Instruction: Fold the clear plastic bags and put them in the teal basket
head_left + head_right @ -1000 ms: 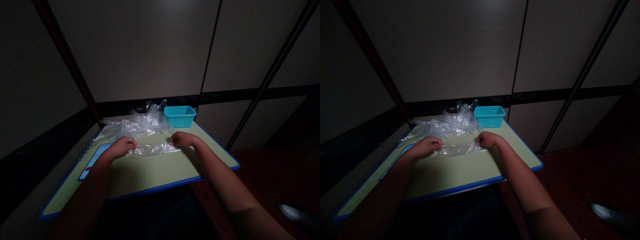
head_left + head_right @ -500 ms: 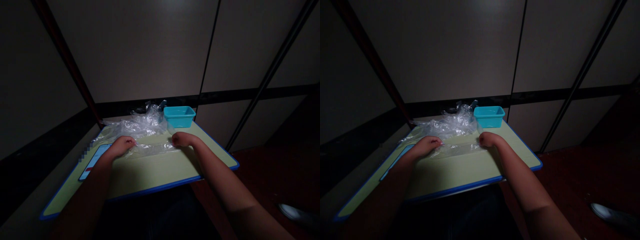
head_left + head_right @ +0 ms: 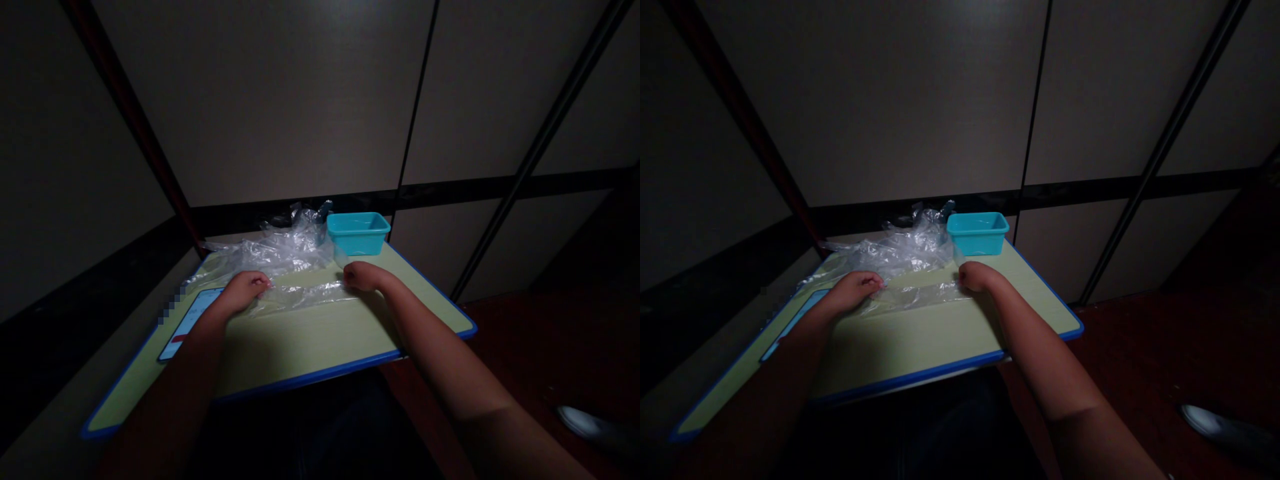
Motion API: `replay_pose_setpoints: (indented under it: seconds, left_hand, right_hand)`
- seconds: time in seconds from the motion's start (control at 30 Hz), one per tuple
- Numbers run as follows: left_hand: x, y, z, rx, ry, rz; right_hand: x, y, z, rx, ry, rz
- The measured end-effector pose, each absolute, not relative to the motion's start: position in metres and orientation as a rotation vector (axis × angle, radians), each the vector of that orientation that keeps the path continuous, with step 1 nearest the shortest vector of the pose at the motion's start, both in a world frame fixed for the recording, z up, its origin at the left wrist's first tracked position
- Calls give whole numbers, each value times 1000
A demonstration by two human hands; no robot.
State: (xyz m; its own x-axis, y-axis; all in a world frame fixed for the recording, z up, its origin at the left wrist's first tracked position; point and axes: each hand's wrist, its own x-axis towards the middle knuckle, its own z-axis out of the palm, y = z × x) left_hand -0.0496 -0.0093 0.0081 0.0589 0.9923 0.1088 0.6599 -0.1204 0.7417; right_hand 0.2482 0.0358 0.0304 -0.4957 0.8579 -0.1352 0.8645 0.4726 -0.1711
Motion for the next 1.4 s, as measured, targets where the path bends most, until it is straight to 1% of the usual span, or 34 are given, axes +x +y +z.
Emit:
replay_pose_setpoints:
  seconds: [0.97, 1.4]
  left_hand:
    - [-48, -6, 2, 1942, 1764, 780]
    - [-52, 4, -14, 2049, 1840, 786]
  right_hand:
    - [248, 45, 21, 1671, 2614, -257]
    - [246, 47, 16, 1733, 2611, -202]
